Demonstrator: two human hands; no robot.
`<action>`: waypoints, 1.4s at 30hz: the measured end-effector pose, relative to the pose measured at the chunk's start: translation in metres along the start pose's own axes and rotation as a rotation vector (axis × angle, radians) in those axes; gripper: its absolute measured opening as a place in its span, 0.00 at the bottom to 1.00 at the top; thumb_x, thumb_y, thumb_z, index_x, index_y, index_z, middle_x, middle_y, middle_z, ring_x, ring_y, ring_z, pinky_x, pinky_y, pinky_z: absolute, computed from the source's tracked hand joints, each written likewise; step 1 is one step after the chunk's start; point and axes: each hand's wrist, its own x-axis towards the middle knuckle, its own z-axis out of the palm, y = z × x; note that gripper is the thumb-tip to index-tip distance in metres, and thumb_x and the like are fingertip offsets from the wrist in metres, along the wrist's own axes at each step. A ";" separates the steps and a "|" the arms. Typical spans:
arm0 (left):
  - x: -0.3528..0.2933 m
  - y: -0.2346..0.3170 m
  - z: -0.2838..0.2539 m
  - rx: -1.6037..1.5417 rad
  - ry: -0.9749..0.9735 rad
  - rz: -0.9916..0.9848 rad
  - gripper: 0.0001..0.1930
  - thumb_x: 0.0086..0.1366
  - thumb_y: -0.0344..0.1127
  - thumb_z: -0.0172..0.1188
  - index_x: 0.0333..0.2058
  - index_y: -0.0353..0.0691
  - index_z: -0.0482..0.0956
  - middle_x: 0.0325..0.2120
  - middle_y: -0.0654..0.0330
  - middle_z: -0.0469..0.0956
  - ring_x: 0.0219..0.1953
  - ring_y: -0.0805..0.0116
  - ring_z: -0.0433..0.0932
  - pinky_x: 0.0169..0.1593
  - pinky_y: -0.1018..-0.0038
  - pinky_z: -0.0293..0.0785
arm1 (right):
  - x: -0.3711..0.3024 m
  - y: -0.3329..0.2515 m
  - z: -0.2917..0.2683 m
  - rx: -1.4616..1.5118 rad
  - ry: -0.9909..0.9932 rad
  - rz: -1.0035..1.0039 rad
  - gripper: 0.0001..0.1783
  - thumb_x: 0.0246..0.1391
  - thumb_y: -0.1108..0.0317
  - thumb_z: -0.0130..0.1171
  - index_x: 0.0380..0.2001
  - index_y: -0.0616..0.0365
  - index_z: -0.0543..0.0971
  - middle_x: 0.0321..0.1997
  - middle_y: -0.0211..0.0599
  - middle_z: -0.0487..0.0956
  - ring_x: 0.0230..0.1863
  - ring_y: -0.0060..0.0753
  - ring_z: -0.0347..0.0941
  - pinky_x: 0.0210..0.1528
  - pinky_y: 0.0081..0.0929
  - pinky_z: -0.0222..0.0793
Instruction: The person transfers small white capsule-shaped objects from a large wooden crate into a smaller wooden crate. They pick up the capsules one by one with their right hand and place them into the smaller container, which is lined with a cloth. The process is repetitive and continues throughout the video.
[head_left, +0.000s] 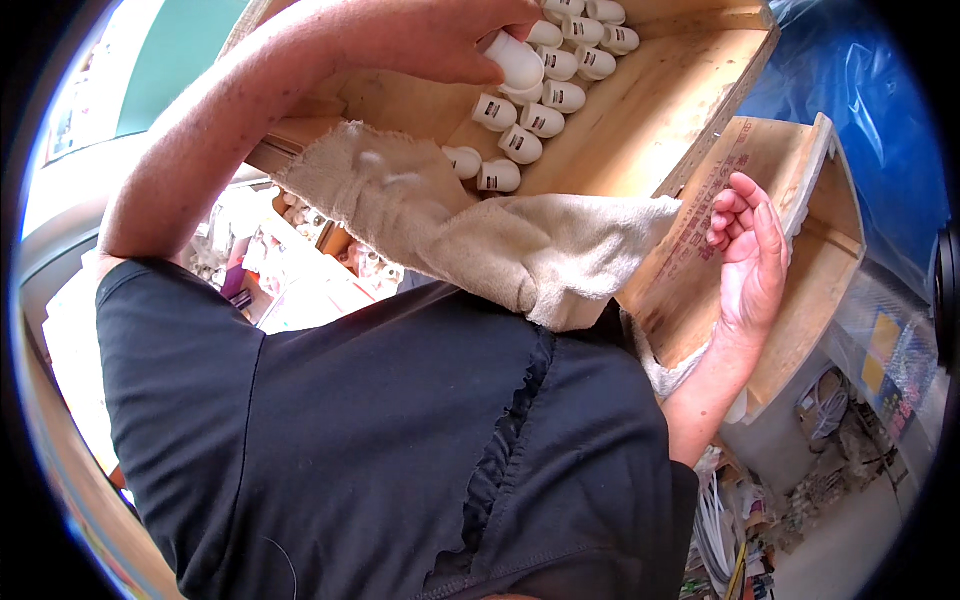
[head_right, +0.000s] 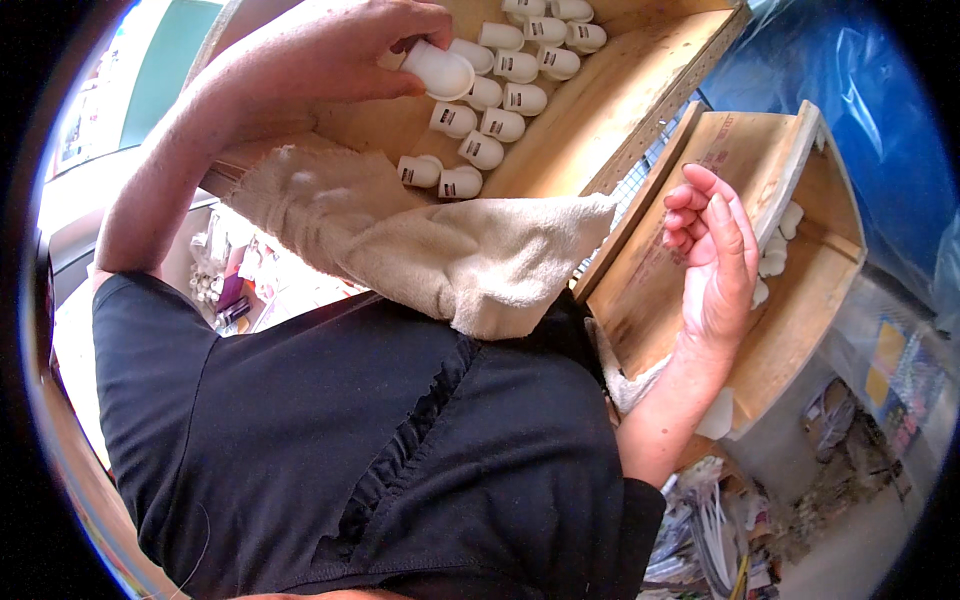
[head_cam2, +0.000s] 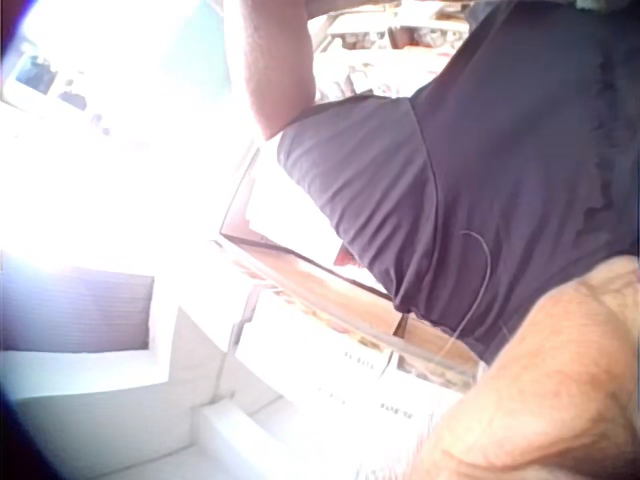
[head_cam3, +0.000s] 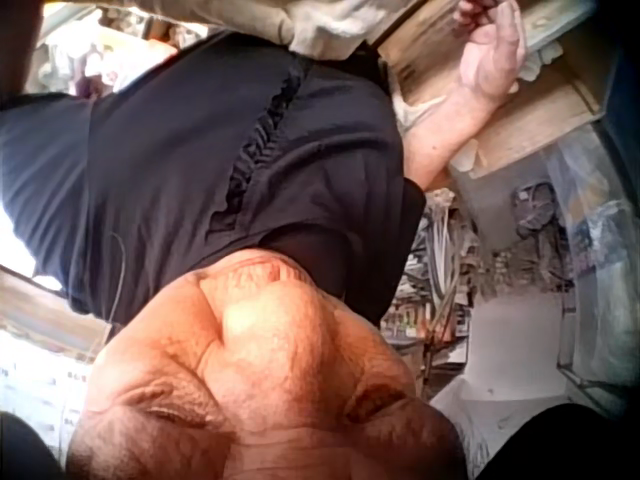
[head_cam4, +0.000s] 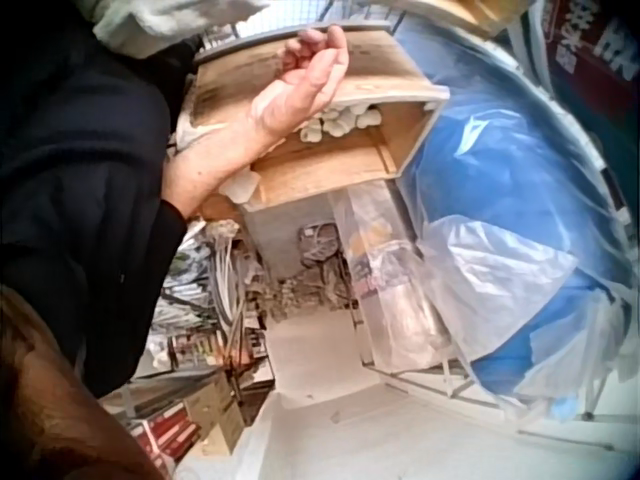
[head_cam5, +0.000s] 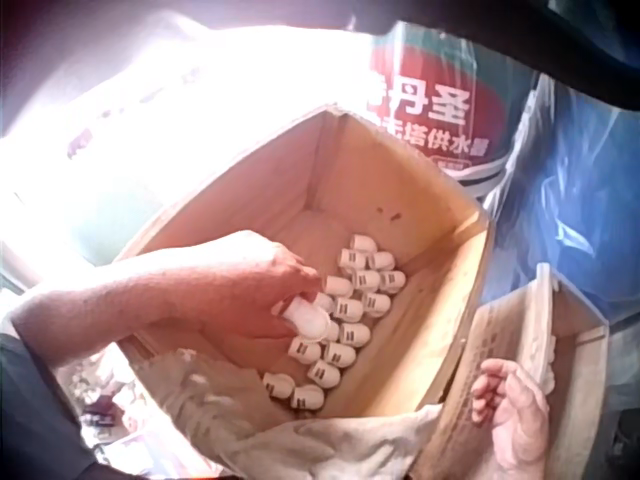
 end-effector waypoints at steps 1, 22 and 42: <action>-0.001 -0.001 0.001 0.007 0.009 0.023 0.18 0.48 0.38 0.59 0.37 0.34 0.76 0.29 0.46 0.78 0.34 0.48 0.77 0.39 0.60 0.74 | 0.000 0.000 0.001 -0.002 0.000 0.001 0.23 0.59 0.58 0.48 0.50 0.66 0.70 0.36 0.32 0.76 0.33 0.16 0.67 0.35 0.13 0.63; 0.029 -0.050 0.084 0.349 -0.504 -0.051 0.16 0.45 0.37 0.65 0.35 0.39 0.77 0.32 0.53 0.79 0.37 0.54 0.78 0.40 0.62 0.73 | 0.001 0.002 -0.001 -0.003 -0.042 0.038 0.20 0.59 0.58 0.50 0.48 0.62 0.73 0.35 0.29 0.76 0.33 0.13 0.68 0.36 0.12 0.62; 0.033 -0.067 0.130 -0.114 -0.512 -0.283 0.16 0.50 0.36 0.61 0.39 0.41 0.73 0.37 0.51 0.76 0.42 0.54 0.75 0.44 0.65 0.69 | -0.001 0.000 0.001 -0.029 -0.034 0.042 0.19 0.59 0.58 0.51 0.46 0.61 0.75 0.35 0.28 0.77 0.32 0.12 0.68 0.37 0.11 0.63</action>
